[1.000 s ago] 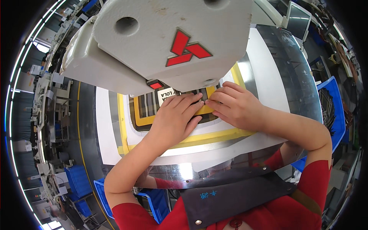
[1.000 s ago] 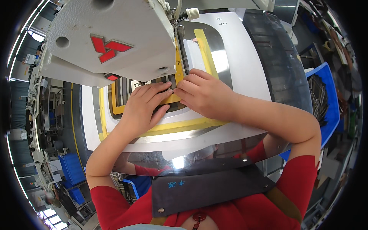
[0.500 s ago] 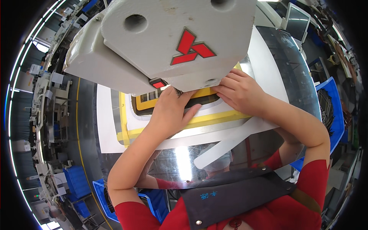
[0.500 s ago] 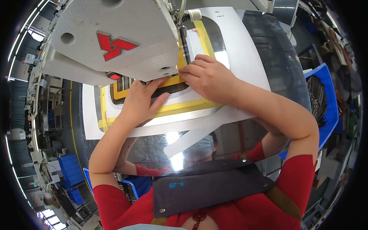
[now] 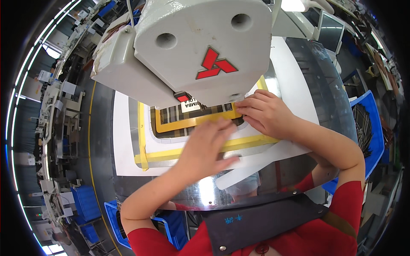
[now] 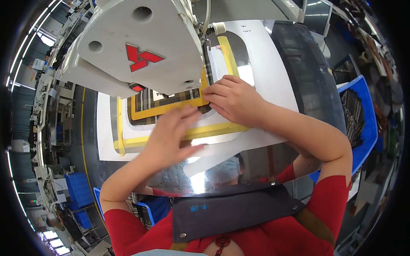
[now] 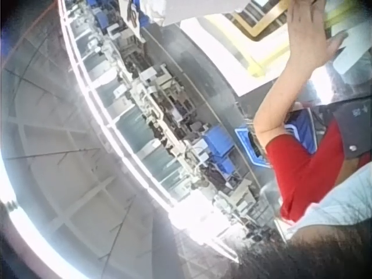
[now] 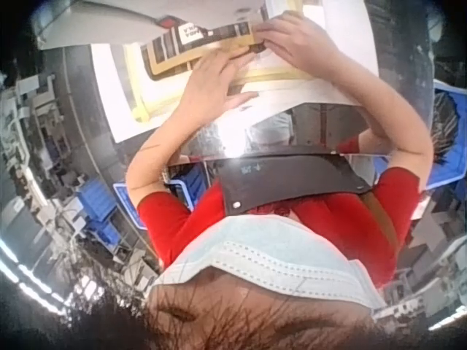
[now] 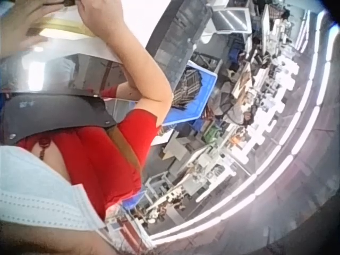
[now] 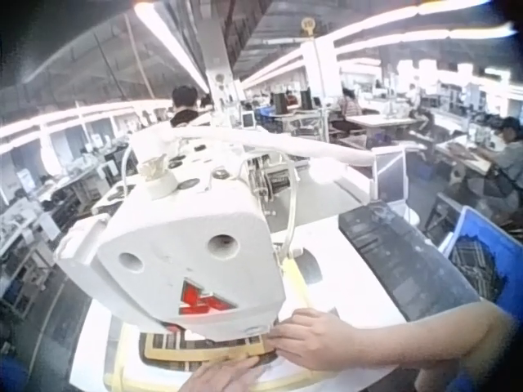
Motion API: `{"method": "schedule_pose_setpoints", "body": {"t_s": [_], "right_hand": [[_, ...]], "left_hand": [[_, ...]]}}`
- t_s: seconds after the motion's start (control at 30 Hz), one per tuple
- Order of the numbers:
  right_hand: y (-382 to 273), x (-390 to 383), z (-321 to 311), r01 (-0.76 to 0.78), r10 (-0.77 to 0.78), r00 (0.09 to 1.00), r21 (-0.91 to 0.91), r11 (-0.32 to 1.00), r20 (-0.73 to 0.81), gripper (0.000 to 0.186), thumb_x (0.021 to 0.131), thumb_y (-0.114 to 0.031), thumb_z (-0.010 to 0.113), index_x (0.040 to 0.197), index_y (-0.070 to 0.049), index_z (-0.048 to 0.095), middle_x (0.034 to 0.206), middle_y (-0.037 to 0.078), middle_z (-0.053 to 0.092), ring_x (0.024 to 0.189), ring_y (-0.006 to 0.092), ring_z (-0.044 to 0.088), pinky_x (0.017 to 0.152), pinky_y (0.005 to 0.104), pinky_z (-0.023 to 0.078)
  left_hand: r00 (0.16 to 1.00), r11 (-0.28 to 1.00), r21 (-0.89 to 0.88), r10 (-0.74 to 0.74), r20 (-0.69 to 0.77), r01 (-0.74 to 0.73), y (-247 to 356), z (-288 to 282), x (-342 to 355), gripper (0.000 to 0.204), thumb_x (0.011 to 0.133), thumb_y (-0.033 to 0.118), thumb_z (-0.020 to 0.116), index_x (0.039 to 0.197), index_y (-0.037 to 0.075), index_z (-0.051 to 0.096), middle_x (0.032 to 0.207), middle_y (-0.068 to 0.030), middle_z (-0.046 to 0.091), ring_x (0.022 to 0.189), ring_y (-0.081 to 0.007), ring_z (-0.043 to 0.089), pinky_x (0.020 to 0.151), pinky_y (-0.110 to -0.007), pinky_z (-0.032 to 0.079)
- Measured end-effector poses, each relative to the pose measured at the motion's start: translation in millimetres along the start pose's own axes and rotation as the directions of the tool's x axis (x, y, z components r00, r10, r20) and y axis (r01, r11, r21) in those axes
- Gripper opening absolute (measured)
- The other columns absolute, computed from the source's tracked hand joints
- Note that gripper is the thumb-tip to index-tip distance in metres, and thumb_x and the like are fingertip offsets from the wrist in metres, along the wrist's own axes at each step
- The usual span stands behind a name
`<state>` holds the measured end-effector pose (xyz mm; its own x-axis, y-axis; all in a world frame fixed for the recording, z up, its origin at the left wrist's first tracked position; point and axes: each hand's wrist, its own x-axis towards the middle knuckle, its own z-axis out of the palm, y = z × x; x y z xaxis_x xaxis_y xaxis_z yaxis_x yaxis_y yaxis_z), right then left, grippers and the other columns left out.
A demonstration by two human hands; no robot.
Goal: The recorder is operating an automated sewing or branding machine, placing pieces of patterned fabric into a frame for processing.
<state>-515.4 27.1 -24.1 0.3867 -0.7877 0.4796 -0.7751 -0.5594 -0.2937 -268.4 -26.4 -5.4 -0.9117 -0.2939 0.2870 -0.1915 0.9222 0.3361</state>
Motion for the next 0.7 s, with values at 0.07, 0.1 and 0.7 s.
{"method": "schedule_pose_setpoints", "body": {"t_s": [0.07, 0.1, 0.7], "right_hand": [[-1, 0, -4, -0.113, 0.113, 0.994, 0.015, 0.994, -0.004, 0.029, 0.079, -0.014, 0.073, 0.105, -0.003, 0.067, 0.111, 0.011, 0.064, 0.106, 0.0284, 0.059, 0.098, 0.0411, 0.044], [-2, 3, -7, -0.106, 0.106, 0.994, 0.013, 0.994, -0.008, 0.029, 0.079, -0.014, 0.073, 0.105, -0.003, 0.067, 0.111, 0.011, 0.064, 0.106, 0.0284, 0.059, 0.098, 0.0411, 0.044], [-12, 24, -39, -0.345, 0.410, 0.877, -0.266, 0.900, 0.250, 0.034, 0.080, -0.022, 0.073, 0.112, -0.008, 0.070, 0.124, 0.006, 0.063, 0.118, 0.0219, 0.055, 0.111, 0.0419, 0.032]], "left_hand": [[0.984, 0.987, -0.148, 0.092, 0.153, -0.070, 36, -1, -6, 0.068, 0.078, 0.037, 0.074, 0.132, 0.006, 0.049, 0.136, -0.0135, 0.049, 0.131, -0.0314, 0.045, 0.108, -0.048, 0.036], [0.976, 0.983, -0.146, 0.139, 0.170, -0.114, 47, 7, -15, 0.062, 0.080, 0.032, 0.071, 0.134, 0.009, 0.049, 0.140, -0.0111, 0.048, 0.131, -0.0294, 0.045, 0.109, -0.047, 0.036], [0.972, 0.980, -0.010, 0.198, 0.125, -0.198, 30, -13, -36, 0.040, 0.076, 0.010, 0.062, 0.115, 0.010, 0.063, 0.125, -0.0037, 0.059, 0.107, -0.0212, 0.058, 0.087, -0.033, 0.048]]}}
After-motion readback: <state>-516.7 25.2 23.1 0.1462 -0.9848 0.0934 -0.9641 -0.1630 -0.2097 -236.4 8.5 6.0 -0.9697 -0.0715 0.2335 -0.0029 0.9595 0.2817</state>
